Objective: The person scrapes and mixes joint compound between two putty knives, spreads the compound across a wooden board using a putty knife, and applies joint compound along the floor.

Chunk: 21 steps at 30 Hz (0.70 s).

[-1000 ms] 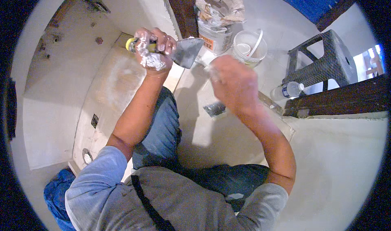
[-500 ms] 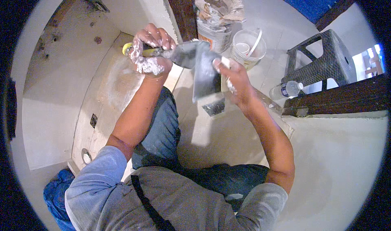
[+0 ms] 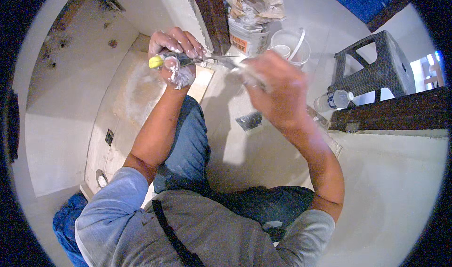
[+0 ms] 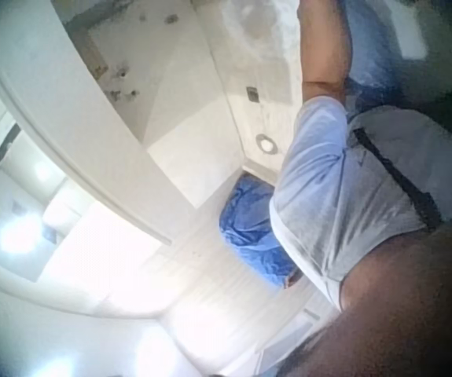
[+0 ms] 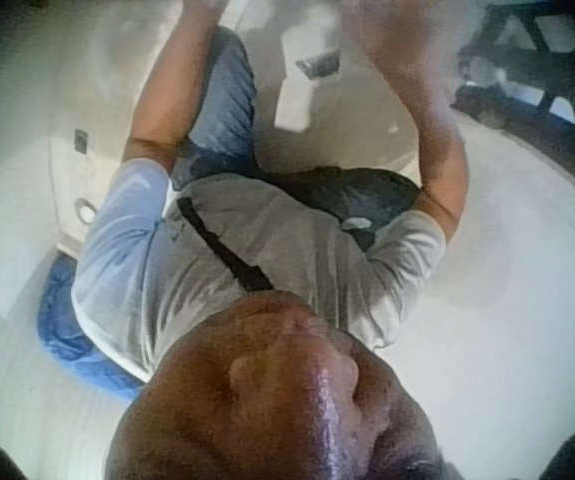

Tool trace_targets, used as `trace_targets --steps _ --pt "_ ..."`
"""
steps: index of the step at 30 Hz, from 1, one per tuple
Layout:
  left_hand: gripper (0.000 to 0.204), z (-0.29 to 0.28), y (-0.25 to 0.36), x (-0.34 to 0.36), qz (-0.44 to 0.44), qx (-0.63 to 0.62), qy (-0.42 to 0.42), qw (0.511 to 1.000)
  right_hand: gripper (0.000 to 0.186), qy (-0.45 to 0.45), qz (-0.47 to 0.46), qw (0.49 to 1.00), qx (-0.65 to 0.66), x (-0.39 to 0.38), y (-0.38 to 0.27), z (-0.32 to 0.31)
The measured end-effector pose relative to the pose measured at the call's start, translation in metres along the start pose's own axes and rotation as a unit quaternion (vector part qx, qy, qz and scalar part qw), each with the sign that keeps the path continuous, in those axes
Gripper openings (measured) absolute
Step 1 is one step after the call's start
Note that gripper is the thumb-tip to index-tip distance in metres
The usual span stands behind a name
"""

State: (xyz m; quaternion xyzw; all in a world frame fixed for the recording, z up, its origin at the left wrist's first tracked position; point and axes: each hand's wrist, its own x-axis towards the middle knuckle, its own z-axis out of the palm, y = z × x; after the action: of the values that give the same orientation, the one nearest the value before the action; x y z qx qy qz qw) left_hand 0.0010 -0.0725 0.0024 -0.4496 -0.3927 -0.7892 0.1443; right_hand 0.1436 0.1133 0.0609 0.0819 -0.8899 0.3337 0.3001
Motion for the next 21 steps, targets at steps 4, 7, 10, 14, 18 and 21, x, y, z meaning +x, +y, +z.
trace_targets --steps 4,7,10,14,18,21 --pt "0.038 0.005 0.006 0.001 -0.002 -0.028 -0.016 0.999 0.016 -0.104 0.001 0.988 -0.115 -0.003 0.026 0.007" --pt "0.041 -0.005 -0.001 0.004 -0.035 -0.125 -0.006 0.992 0.020 -0.110 0.064 0.987 -0.098 -0.002 0.040 -0.003" --pt "0.059 -0.012 -0.013 0.004 -0.117 -0.282 0.052 0.951 0.024 -0.099 0.120 0.986 -0.067 0.005 0.033 -0.011" --pt "0.072 -0.002 -0.010 0.008 -0.275 -0.348 0.143 0.885 0.022 -0.038 0.151 0.988 0.018 0.007 0.032 -0.009" --pt "0.068 0.002 -0.001 0.011 -0.297 -0.393 0.144 0.858 0.021 -0.018 0.161 0.985 0.063 0.003 0.040 -0.005" --pt "0.060 0.005 -0.001 0.010 -0.295 -0.430 0.119 0.845 0.019 -0.011 0.195 0.975 0.103 0.003 0.041 -0.005"
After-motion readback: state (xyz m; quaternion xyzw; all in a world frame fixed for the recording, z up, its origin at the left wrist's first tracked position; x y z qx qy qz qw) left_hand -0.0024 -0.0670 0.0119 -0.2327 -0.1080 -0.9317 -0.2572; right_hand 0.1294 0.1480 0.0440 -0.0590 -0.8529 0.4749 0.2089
